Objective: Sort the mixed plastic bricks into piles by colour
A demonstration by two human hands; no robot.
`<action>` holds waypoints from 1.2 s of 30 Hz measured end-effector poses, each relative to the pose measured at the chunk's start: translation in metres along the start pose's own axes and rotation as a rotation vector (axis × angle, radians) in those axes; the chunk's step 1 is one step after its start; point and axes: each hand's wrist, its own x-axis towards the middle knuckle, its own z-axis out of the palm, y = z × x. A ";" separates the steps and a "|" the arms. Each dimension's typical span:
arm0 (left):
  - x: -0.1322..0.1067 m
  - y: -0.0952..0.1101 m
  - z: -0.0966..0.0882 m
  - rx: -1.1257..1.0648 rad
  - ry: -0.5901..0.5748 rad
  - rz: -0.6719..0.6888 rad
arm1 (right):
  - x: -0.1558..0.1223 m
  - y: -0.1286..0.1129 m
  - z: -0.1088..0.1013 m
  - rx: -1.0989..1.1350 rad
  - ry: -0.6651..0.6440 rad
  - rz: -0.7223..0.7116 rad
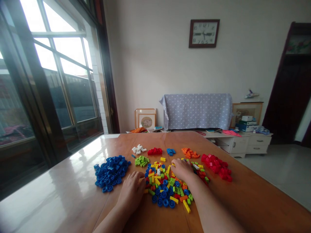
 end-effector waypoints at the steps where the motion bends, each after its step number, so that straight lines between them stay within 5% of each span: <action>1: 0.000 0.000 0.000 0.000 -0.005 -0.005 | -0.001 0.001 0.000 0.002 0.005 0.004; 11: -0.001 0.002 -0.001 -0.010 -0.010 -0.025 | 0.003 0.002 -0.010 0.069 0.065 -0.058; 20: 0.000 0.001 0.000 0.021 -0.021 -0.032 | 0.041 -0.026 -0.008 0.085 0.017 -0.202; 36: -0.001 0.002 -0.002 -0.007 -0.032 -0.042 | 0.081 -0.036 0.022 0.035 0.000 -0.019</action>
